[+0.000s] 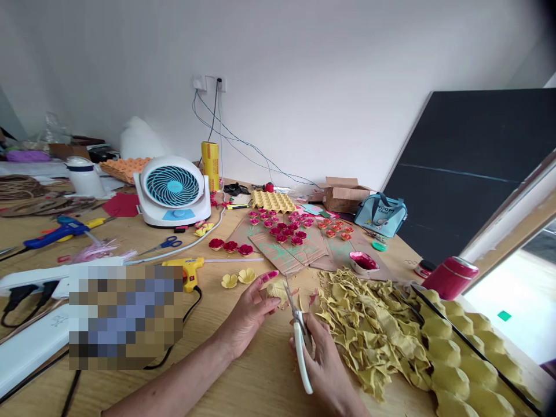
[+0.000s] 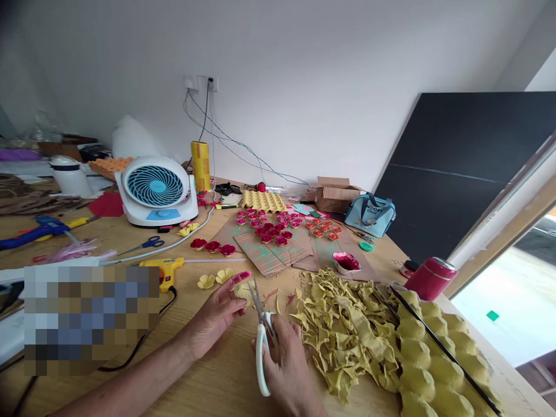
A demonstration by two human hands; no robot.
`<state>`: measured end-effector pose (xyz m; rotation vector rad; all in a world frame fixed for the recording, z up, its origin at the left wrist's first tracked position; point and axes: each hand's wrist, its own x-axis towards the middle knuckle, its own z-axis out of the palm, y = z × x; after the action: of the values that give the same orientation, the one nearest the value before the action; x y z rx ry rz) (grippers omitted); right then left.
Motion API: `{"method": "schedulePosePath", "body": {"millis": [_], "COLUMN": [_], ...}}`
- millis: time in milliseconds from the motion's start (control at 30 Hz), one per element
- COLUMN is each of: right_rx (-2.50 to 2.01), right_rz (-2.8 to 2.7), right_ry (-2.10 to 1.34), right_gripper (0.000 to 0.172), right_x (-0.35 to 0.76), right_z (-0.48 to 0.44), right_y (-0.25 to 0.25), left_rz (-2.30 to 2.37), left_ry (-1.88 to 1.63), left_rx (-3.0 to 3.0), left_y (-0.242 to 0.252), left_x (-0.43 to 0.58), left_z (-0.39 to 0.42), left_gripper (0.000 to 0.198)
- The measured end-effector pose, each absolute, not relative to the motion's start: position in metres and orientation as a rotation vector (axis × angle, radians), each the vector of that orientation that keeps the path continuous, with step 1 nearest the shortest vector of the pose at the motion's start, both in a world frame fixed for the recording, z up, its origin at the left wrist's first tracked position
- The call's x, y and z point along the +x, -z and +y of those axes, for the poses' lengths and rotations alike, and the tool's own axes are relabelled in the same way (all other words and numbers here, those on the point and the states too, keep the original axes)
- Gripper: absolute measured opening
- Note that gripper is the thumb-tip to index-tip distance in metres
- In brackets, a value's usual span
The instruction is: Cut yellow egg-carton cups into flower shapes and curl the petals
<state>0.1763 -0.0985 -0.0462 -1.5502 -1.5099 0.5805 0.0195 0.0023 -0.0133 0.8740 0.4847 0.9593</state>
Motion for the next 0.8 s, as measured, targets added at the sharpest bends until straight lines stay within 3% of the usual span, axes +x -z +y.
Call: {"method": "schedulePosePath", "body": {"millis": [400, 633, 800], "right_rx": [-1.512, -1.421, -1.367], "right_rz": [-1.53, -1.556, -1.527], "right_ry": [-0.667, -0.845, -0.86], "right_gripper": [0.02, 0.037, 0.037], "right_x": [0.179, 0.185, 0.189], "right_z": [-0.102, -0.105, -0.107], "right_y": [0.044, 0.046, 0.053], "left_rz": [0.411, 0.405, 0.43], "left_ry": [-0.934, -0.91, -0.915], "left_rx": [0.941, 1.012, 1.044], "left_y": [0.01, 0.012, 0.011], "left_x": [0.02, 0.017, 0.017], "left_z": [-0.002, -0.003, -0.004], "left_gripper": [0.059, 0.063, 0.064]}}
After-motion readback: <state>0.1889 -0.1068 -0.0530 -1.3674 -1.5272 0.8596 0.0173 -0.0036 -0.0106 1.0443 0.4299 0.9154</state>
